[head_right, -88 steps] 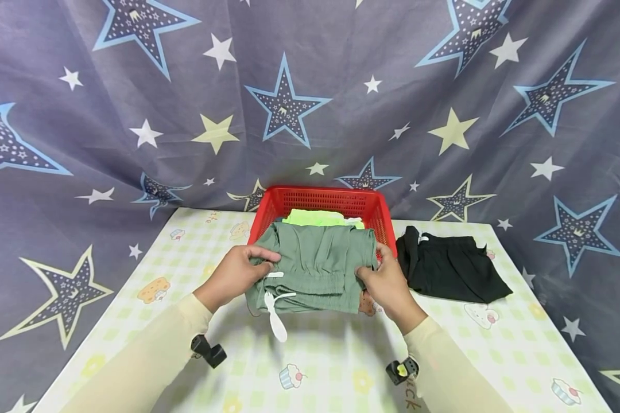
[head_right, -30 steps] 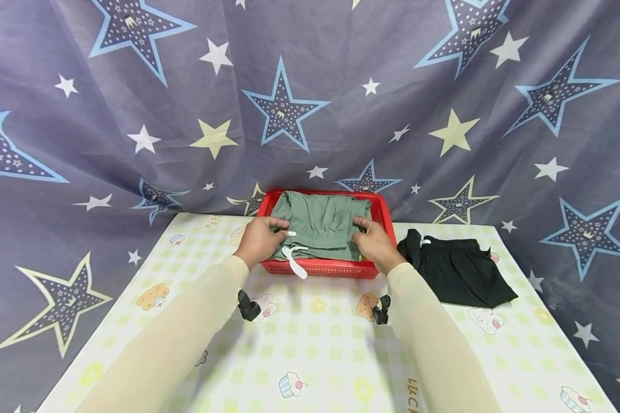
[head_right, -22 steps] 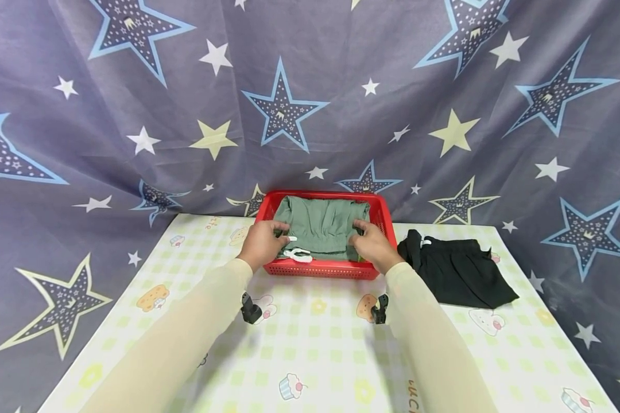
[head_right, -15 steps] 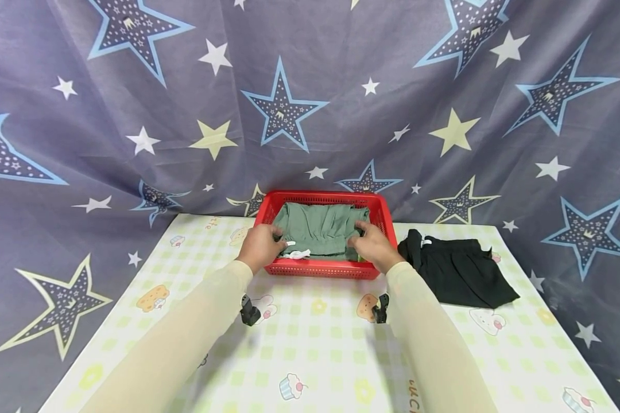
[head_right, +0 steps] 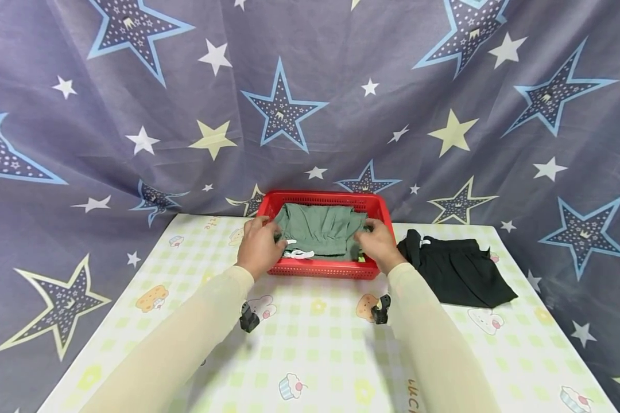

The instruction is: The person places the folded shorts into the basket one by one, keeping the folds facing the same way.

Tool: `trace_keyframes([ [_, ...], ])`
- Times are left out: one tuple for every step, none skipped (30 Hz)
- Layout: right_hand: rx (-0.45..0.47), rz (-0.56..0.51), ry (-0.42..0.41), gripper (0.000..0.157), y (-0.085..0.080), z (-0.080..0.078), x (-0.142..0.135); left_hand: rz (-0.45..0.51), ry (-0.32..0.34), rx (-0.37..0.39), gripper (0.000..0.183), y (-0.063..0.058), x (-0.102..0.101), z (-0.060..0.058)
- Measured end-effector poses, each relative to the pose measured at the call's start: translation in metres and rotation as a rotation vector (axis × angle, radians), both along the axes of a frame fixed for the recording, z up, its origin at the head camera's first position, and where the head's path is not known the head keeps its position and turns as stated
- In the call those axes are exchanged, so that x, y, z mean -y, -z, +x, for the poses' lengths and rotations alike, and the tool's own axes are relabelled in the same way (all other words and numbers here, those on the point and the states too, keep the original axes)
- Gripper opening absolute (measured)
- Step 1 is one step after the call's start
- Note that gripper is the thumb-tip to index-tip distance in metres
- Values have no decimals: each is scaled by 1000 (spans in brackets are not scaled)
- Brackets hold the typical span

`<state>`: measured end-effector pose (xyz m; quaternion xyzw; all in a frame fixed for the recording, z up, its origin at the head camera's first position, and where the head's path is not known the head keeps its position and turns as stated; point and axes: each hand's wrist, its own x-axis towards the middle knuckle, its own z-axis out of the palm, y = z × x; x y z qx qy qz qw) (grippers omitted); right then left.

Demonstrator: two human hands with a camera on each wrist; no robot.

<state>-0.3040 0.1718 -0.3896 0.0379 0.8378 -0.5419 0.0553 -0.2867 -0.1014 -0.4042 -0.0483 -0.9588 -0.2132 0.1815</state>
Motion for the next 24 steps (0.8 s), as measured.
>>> trace_keyframes([
  [-18, 14, 26, 63, -1, 1, -3, 5, 0, -16, 22, 1, 1, 1],
  [-44, 24, 65, 60, -3, 1, -7, 15, 2, -35, 23, 1, 2, 2],
  [-79, 32, 115, 56, -4, 1, -11, 32, 3, -49, 22, 2, 3, 3],
  [-115, 38, 168, 52, -6, 2, -17, 54, 7, -59, 23, 3, 5, 5],
  [-153, 42, 226, 48, -7, 2, -23, 75, 11, -71, 23, 3, 6, 7],
  [-189, 38, 283, 44, -8, 3, -30, 93, 15, -83, 23, 3, 8, 8],
  [-218, 31, 337, 41, -10, 3, -39, 111, 21, -94, 23, 4, 11, 11],
  [-241, 28, 393, 40, -11, 5, -48, 126, 25, -106, 23, 4, 13, 13],
  [-257, 42, 439, 38, -11, 6, -58, 146, 30, -118, 22, 4, 16, 16],
  [-258, 72, 474, 38, -11, 8, -70, 161, 32, -132, 21, 5, 19, 20],
  [-251, 101, 499, 39, -10, 11, -81, 176, 34, -147, 21, 5, 22, 23],
  [-237, 141, 517, 41, -7, 15, -93, 189, 32, -163, 20, 6, 25, 27],
  [-217, 190, 527, 42, -4, 18, -104, 204, 33, -182, 19, 8, 28, 30],
  [-192, 245, 529, 44, 0, 22, -116, 220, 32, -199, 18, 9, 31, 34],
  [-165, 301, 523, 45, 4, 25, -126, 232, 31, -213, 18, 11, 34, 38],
  [-140, 342, 509, 47, 10, 28, -136, 241, 30, -224, 19, 13, 36, 41],
  [-108, 382, 488, 49, 16, 30, -145, 254, 32, -229, 20, 15, 38, 45],
  [-79, 422, 462, 51, 22, 33, -153, 262, 30, -231, 21, 17, 40, 48],
  [-51, 448, 438, 52, 27, 35, -159, 271, 29, -228, 23, 20, 41, 52],
  [-29, 485, 409, 54, 33, 36, -165, 277, 23, -219, 24, 22, 43, 55],
  [-13, 518, 378, 55, 39, 37, -170, 279, 17, -206, 25, 25, 44, 59],
  [1, 547, 344, 57, 44, 38, -174, 282, 11, -193, 27, 28, 45, 62],
  [8, 574, 312, 59, 48, 39, -177, 284, 4, -179, 28, 31, 46, 65],
  [2, 604, 282, 59, 53, 40, -180, 278, -8, -167, 29, 33, 47, 68],
])
